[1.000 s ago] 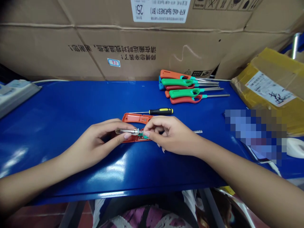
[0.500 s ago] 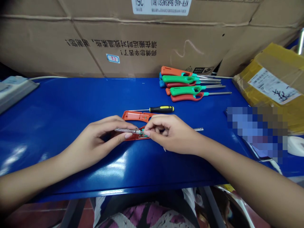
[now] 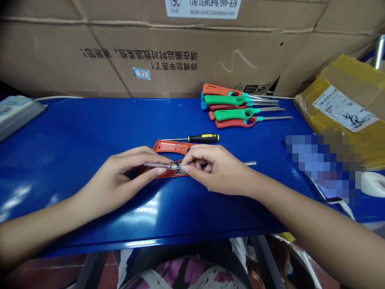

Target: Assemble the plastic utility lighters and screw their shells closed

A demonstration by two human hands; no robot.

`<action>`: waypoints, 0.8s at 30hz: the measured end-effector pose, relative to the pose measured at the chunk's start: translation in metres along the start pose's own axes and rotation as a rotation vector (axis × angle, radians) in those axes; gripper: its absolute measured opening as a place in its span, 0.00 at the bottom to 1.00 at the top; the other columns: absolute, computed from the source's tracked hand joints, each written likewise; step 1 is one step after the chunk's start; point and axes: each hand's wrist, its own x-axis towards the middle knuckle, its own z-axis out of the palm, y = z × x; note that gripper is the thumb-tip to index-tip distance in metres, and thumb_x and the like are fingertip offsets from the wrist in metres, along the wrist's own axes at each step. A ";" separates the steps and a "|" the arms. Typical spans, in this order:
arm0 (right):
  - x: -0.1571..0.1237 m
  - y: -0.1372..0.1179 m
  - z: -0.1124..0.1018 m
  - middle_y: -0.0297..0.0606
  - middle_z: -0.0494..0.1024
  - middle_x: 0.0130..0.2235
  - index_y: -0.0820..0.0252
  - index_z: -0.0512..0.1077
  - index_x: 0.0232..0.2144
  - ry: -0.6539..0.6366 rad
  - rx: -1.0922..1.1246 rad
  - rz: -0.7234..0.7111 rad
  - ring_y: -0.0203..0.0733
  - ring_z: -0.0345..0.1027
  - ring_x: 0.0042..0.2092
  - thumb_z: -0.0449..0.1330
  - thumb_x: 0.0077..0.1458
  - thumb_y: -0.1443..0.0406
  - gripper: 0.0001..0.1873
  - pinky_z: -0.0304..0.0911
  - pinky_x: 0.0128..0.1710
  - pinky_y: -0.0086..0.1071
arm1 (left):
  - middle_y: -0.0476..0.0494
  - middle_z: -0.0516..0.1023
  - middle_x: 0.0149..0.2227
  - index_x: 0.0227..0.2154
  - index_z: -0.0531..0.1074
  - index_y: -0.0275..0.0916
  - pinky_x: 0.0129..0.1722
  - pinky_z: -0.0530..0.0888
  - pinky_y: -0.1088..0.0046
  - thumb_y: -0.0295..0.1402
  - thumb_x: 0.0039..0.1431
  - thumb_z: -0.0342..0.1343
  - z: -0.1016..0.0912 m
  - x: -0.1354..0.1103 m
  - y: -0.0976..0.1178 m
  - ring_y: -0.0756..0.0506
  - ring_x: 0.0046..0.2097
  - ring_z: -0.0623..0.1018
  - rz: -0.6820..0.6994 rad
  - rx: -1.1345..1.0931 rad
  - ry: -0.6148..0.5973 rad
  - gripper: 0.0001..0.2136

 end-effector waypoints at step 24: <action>-0.002 -0.001 0.002 0.33 0.71 0.33 0.60 0.75 0.34 0.040 -0.152 -0.132 0.29 0.61 0.28 0.58 0.66 0.64 0.08 0.57 0.24 0.24 | 0.45 0.83 0.44 0.45 0.82 0.43 0.36 0.76 0.76 0.33 0.67 0.60 0.000 0.001 0.002 0.47 0.42 0.81 -0.032 0.001 -0.009 0.08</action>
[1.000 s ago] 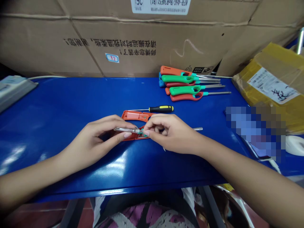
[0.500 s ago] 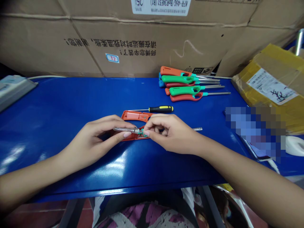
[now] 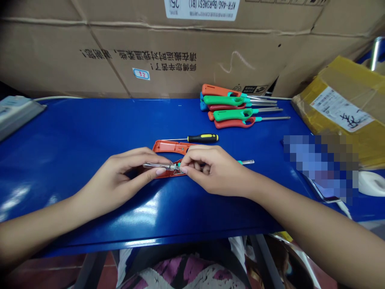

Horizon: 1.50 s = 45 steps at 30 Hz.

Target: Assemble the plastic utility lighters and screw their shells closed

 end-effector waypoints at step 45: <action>0.000 0.009 0.001 0.38 0.82 0.40 0.57 0.73 0.41 0.164 -0.279 -0.380 0.38 0.76 0.41 0.58 0.67 0.70 0.05 0.69 0.42 0.30 | 0.47 0.85 0.41 0.43 0.83 0.44 0.34 0.75 0.75 0.35 0.65 0.62 0.002 -0.004 0.004 0.48 0.39 0.82 -0.034 0.018 0.055 0.07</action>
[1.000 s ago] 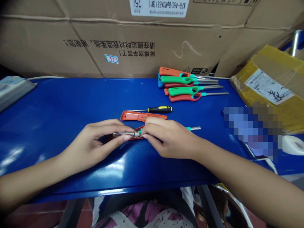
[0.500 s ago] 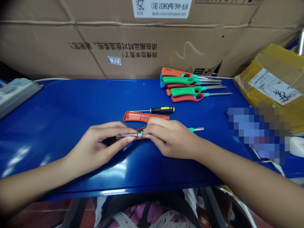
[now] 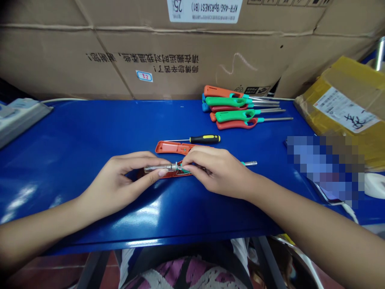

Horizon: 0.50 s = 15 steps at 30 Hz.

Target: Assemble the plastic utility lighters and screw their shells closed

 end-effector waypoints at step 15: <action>-0.003 0.002 0.007 0.37 0.82 0.38 0.62 0.75 0.39 0.037 -0.023 -0.058 0.33 0.76 0.38 0.60 0.65 0.72 0.04 0.68 0.40 0.24 | 0.49 0.85 0.40 0.43 0.84 0.45 0.37 0.74 0.75 0.35 0.66 0.62 0.001 0.003 -0.002 0.49 0.39 0.81 -0.047 -0.069 -0.070 0.07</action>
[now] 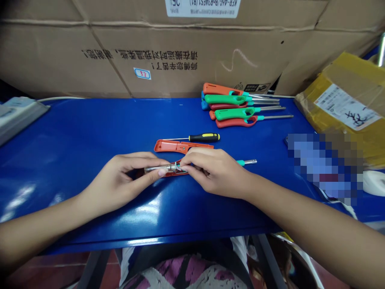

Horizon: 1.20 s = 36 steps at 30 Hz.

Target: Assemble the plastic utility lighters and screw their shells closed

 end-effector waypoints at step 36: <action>0.002 0.002 0.000 0.36 0.81 0.36 0.62 0.75 0.39 0.038 -0.008 0.035 0.32 0.74 0.37 0.61 0.64 0.72 0.04 0.67 0.38 0.24 | 0.48 0.86 0.39 0.40 0.84 0.45 0.33 0.75 0.76 0.36 0.63 0.64 0.000 0.000 -0.001 0.47 0.38 0.82 -0.009 0.057 0.084 0.06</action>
